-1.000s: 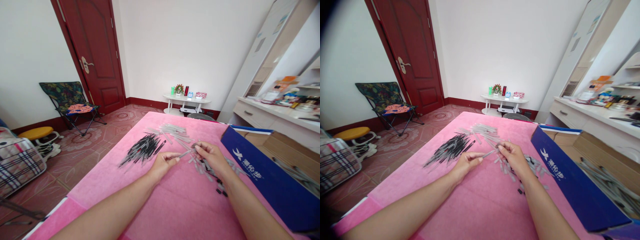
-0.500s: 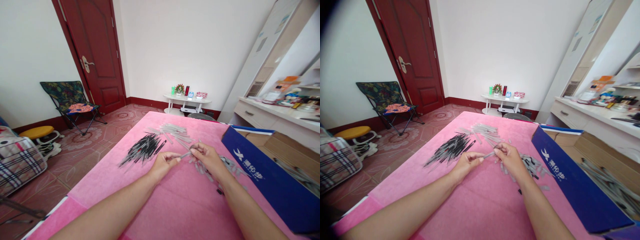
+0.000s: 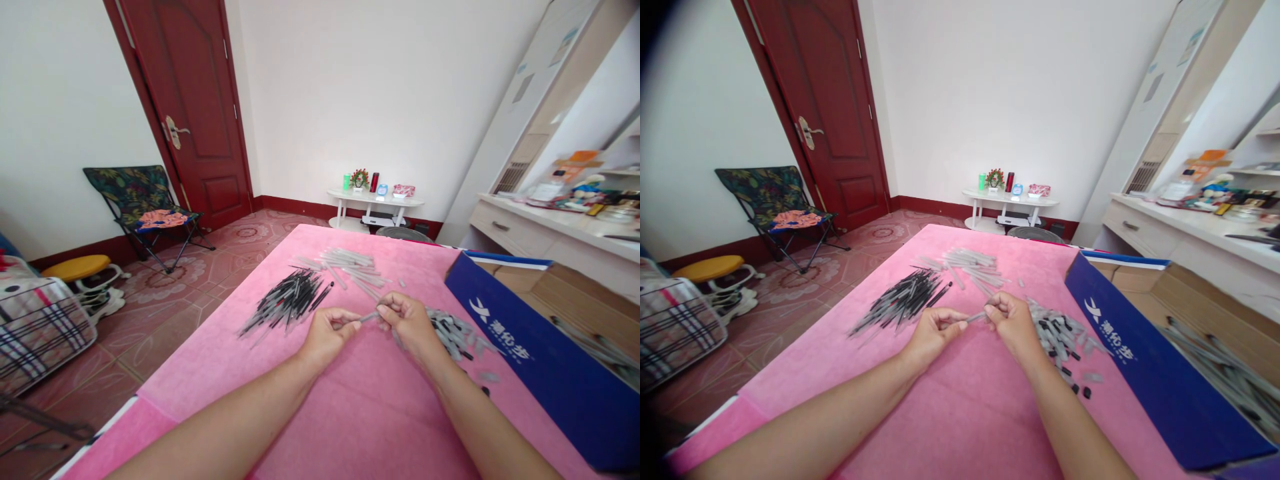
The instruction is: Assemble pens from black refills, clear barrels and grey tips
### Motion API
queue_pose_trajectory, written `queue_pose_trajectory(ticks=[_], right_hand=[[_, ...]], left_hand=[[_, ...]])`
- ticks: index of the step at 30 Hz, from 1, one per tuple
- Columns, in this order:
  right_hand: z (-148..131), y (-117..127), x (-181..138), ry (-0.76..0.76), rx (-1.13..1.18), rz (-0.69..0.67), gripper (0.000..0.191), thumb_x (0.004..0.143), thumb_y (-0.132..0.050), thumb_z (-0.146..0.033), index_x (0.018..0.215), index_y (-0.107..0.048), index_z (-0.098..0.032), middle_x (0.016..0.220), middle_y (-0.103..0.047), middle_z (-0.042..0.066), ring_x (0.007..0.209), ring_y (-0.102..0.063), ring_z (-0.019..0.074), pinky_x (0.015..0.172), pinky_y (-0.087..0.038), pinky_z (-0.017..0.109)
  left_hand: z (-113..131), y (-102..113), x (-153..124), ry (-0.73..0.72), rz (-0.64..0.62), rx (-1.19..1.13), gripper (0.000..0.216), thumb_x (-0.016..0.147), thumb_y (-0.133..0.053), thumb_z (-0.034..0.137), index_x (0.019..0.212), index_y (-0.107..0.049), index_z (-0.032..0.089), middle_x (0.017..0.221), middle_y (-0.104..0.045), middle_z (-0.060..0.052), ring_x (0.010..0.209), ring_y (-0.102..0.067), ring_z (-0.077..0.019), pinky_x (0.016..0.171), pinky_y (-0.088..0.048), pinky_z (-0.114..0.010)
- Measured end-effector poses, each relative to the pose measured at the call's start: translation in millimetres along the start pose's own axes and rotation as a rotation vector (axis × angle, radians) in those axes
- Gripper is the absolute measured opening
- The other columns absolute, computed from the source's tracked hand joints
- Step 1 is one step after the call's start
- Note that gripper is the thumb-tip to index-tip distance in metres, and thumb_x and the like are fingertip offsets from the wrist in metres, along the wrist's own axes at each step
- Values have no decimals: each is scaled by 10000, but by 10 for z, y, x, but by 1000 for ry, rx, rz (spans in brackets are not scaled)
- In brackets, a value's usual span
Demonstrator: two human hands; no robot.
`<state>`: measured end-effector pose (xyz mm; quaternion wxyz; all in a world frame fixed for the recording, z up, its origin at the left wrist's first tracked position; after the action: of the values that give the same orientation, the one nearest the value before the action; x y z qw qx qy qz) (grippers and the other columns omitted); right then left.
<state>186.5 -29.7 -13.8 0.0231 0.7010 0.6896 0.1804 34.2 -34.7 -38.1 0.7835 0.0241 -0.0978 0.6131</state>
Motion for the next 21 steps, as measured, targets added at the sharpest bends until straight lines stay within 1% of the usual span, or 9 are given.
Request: queue_pose_trajectory(ticks=[6, 10, 11, 12, 14, 16, 18, 19, 21], right_hand=[[-129, -3, -6, 52, -65, 36, 93, 711, -514, -262, 701, -501, -171, 534, -492, -35, 464, -452, 91, 451, -358, 200], [-399, -49, -65, 67, -156, -37, 108, 690, -543, -263, 685, -518, -158, 558, -513, -27, 480, -472, 89, 464, -375, 197], [-491, -9, -84, 70, -195, -27, 115, 688, -548, -268, 677, -527, -155, 557, -521, -22, 481, -481, 91, 464, -376, 197], [-595, 79, -103, 77, -239, 27, 126, 687, -553, -278, 679, -538, -153, 558, -531, -18, 483, -491, 95, 463, -377, 198], [-828, 401, -148, 110, -348, 254, 158, 688, -561, -310, 721, -565, -156, 576, -559, -4, 491, -516, 104, 473, -386, 205], [-1051, 855, -225, 155, -505, 547, 210, 687, -572, -344, 785, -594, -160, 633, -602, 27, 533, -554, 121, 518, -402, 225], [-1190, 1359, -336, 163, -737, 829, 258, 690, -566, -381, 833, -620, -172, 665, -621, 60, 566, -563, 139, 538, -384, 251], [-1208, 1601, -392, 156, -878, 931, 276, 684, -565, -395, 841, -629, -176, 663, -620, 74, 578, -557, 153, 543, -367, 270], [-1085, 2068, -471, 60, -1120, 985, 303, 683, -542, -433, 809, -641, -176, 595, -592, 108, 592, -539, 195, 532, -302, 319]], left_hand=[[15, -9, 37, -30, -19, 0, 210, 659, -640, 290, 775, -677, 119, 748, -659, -78, 641, -556, -152, 606, -409, -250], [73, -29, 39, -58, -86, -14, 264, 692, -603, 359, 763, -661, 111, 699, -627, -45, 630, -518, -137, 598, -376, -239], [91, -28, 34, -74, -95, -8, 282, 709, -581, 379, 752, -658, 111, 674, -612, -34, 624, -504, -131, 592, -364, -233], [104, -21, 30, -86, -97, -1, 303, 727, -555, 396, 752, -657, 112, 654, -597, -24, 616, -491, -126, 585, -353, -229], [104, 1, 26, -86, -80, -3, 345, 759, -504, 420, 801, -657, 113, 636, -577, -18, 594, -470, -116, 566, -337, -223], [78, 17, 32, -62, -66, -24, 381, 774, -474, 434, 874, -650, 111, 639, -573, -22, 570, -455, -109, 545, -327, -220], [43, 12, 43, -38, -69, -40, 401, 774, -465, 445, 904, -645, 111, 637, -574, -23, 549, -444, -104, 527, -321, -217], [27, 4, 50, -31, -75, -38, 403, 772, -465, 449, 898, -646, 112, 633, -573, -22, 541, -440, -103, 521, -317, -216], [0, -20, 65, -27, -91, -20, 397, 768, -470, 451, 859, -653, 110, 618, -567, -19, 534, -433, -102, 515, -313, -216]])
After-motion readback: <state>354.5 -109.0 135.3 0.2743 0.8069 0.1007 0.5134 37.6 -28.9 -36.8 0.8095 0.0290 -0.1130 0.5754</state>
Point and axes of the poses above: each hand's wrist, its own x-axis towards the middle knuckle, its own y-axis out of the back of the hand, z = x × y, the point moved 5 cm from there along x, towards the middle knuckle
